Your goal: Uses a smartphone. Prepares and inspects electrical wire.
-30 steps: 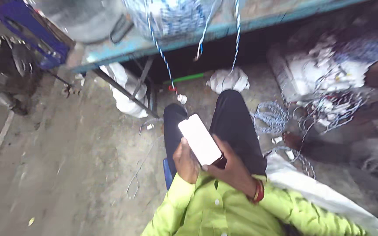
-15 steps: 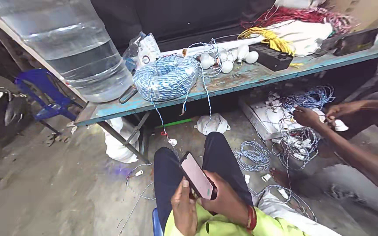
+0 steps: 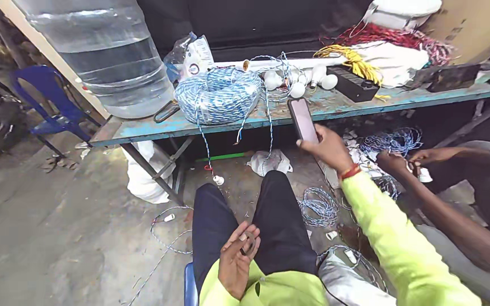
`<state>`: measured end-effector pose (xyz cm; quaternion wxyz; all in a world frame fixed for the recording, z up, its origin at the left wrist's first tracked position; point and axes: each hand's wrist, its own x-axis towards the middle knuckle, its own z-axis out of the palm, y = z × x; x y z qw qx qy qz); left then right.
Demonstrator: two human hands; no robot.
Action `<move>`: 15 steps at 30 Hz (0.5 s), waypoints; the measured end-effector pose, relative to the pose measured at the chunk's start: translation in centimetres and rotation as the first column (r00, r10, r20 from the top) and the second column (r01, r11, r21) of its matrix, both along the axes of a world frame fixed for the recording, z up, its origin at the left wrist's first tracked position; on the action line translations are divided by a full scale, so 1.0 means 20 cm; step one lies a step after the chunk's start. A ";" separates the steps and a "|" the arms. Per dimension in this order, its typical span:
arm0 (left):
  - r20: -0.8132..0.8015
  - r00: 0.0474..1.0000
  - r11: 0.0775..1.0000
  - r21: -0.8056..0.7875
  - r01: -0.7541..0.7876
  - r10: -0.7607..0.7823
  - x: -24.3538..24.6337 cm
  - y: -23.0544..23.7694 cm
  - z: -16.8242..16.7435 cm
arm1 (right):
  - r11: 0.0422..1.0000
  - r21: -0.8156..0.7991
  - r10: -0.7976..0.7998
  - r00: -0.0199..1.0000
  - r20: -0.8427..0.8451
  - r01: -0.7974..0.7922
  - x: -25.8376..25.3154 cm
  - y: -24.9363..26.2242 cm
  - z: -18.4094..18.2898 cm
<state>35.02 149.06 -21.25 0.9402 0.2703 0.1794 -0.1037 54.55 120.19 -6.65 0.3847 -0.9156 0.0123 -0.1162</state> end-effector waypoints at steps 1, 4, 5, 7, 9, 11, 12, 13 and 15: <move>-0.019 1.000 1.000 0.004 -0.010 0.010 0.01 0.01 0.00 | 0.996 -0.079 -0.042 0.999 -0.031 0.040 0.10 -0.02 0.07; -0.051 0.998 0.999 0.005 -0.036 0.036 0.03 0.04 0.00 | 0.953 -0.294 -0.105 0.990 -0.093 0.074 0.36 -0.04 0.19; -0.054 0.998 0.999 0.006 -0.036 0.036 0.04 0.05 -0.01 | 0.929 -0.363 -0.115 0.987 -0.109 0.068 0.43 -0.03 0.22; -0.060 0.998 1.000 0.008 -0.028 0.028 0.04 0.06 -0.01 | 0.887 -0.460 -0.131 0.977 -0.170 0.039 0.53 0.01 0.27; -0.080 0.997 1.000 0.014 -0.016 0.017 0.03 0.06 -0.02 | 0.876 -0.481 -0.127 0.972 -0.197 0.017 0.62 0.05 0.30; -0.098 0.995 0.999 0.033 -0.009 0.012 0.02 0.05 -0.03 | 0.879 -0.475 -0.146 0.966 -0.212 0.029 0.69 0.09 0.31; -0.110 0.994 0.999 0.051 -0.005 0.011 0.02 0.05 -0.04 | 0.885 -0.463 -0.160 0.964 -0.211 0.045 0.73 0.10 0.30; -0.124 0.992 0.998 0.062 0.001 0.007 0.01 0.04 -0.04 | 0.892 -0.448 -0.165 0.966 -0.201 0.060 0.77 0.11 0.29; -0.152 0.988 0.998 0.057 0.013 -0.004 0.01 0.04 -0.05 | 0.901 -0.426 -0.174 0.967 -0.184 0.081 0.84 0.14 0.25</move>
